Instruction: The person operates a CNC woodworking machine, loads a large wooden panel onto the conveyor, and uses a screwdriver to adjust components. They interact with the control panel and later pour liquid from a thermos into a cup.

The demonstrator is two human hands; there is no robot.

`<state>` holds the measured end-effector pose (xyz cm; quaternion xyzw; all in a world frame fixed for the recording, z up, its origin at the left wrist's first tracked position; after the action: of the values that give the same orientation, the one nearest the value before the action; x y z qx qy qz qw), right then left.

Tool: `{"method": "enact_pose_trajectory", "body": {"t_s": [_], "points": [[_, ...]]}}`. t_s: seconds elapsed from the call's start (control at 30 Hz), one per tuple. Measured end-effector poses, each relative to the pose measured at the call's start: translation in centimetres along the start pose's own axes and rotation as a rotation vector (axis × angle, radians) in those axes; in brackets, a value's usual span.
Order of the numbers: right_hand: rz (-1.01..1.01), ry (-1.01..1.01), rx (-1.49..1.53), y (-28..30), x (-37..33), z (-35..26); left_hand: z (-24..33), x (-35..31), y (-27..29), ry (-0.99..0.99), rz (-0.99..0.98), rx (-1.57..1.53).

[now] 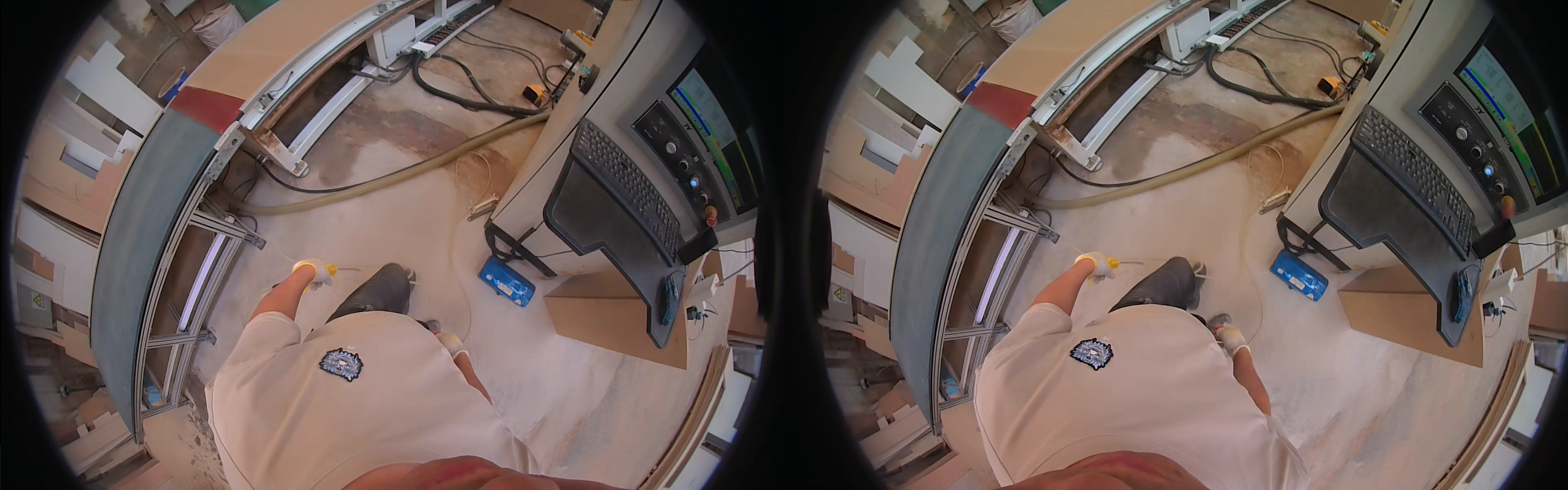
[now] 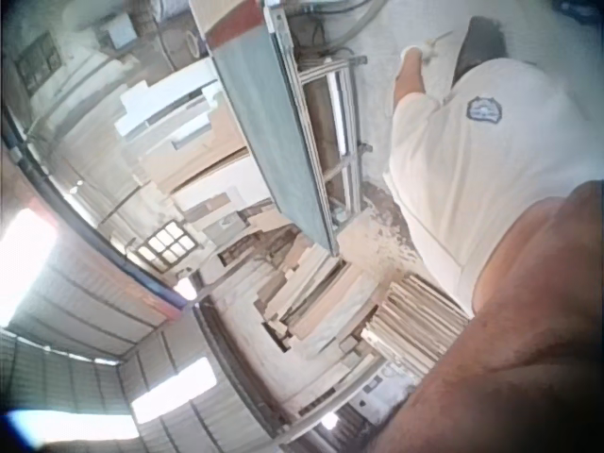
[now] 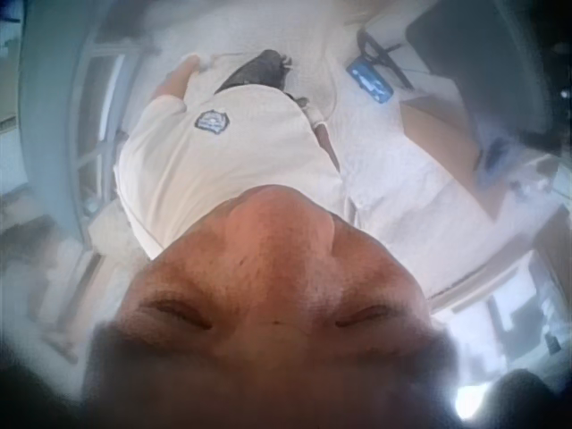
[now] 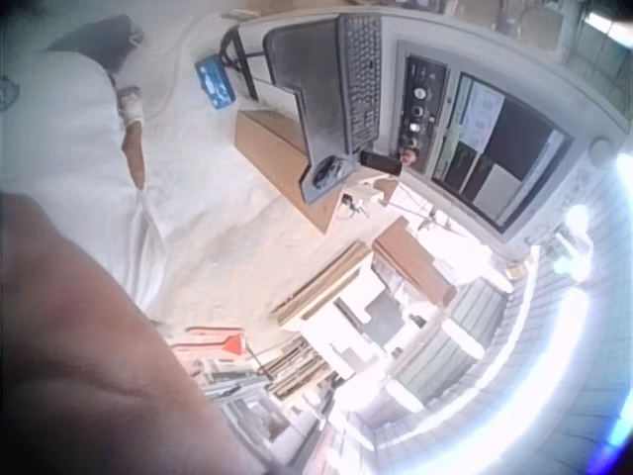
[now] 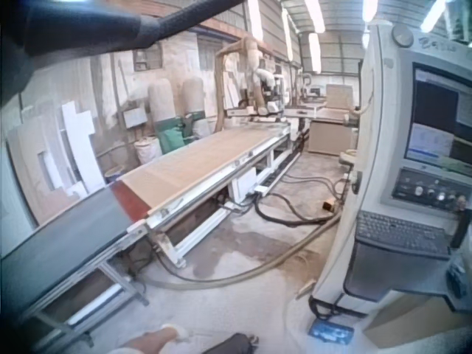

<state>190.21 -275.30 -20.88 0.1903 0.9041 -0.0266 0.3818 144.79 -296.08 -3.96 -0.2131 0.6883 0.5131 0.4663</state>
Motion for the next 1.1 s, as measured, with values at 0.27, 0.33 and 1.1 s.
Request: {"method": "enact_pose_trajectory", "body": {"t_s": [0.27, 0.33, 1.1], "points": [[0.252, -0.528, 0.419, 8.4, 2.6, -2.1, 2.1, 8.5, 6.5, 0.214, 0.296, -0.235], [0.364, -0.612, 0.367, 10.6, 4.3, -4.0, 4.6, 12.6, 8.2, 0.182, 0.3, -0.244], [0.297, -0.434, -0.271, 29.1, 36.9, -35.9, 16.1, 27.5, 34.7, 0.174, 0.345, -0.24]]}}
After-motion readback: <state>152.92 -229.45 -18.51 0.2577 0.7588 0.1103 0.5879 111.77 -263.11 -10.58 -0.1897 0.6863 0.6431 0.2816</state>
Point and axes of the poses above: each hand's wrist, its own x-axis towards the middle knuckle, its own y-axis out of the back of the hand, z = x × y, the point moved 3 cm from there along x, towards the middle knuckle, and after that the axes turned 4 degrees about z, right-handed, at the moved point
